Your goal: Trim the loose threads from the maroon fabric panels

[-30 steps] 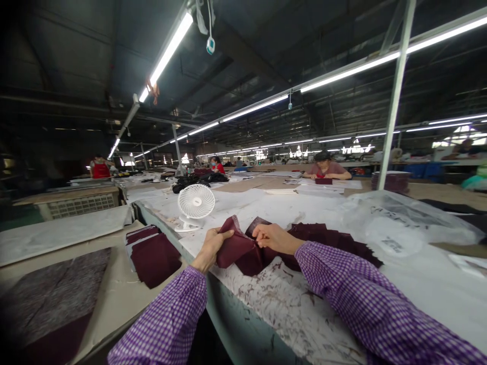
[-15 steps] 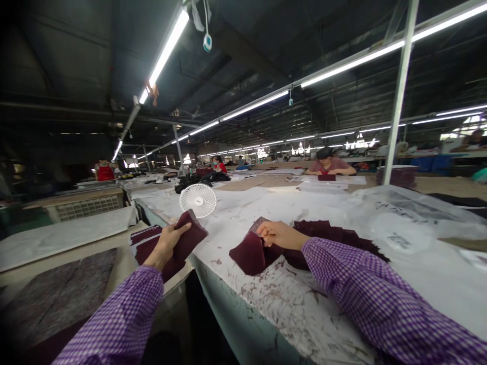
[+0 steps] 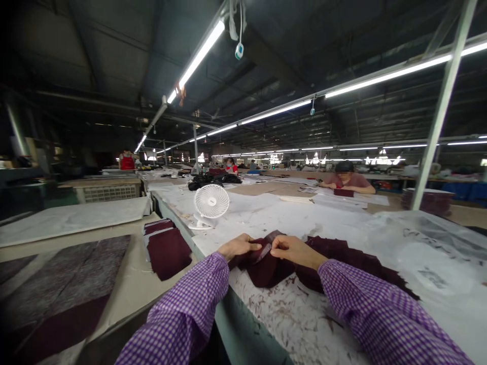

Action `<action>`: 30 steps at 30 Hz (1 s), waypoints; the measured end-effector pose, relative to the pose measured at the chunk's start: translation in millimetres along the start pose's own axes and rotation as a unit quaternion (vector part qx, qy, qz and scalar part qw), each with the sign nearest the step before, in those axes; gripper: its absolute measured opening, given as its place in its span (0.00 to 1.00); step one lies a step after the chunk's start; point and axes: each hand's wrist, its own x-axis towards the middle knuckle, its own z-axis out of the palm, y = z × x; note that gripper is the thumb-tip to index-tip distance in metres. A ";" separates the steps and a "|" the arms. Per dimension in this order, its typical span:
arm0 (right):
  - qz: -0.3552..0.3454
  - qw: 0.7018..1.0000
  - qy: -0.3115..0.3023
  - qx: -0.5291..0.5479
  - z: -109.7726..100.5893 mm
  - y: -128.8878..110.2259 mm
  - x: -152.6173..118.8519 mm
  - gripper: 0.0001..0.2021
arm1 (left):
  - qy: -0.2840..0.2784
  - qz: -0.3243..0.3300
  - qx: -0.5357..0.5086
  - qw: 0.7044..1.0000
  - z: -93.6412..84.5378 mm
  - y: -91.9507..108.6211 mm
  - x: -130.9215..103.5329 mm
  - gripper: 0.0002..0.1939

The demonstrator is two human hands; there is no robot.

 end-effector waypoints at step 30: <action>0.113 0.986 -0.005 0.120 40.6 -13.6 6.3 0.42 | 0.102 -0.059 -0.254 0.960 -71.0 -27.1 -75.0 0.06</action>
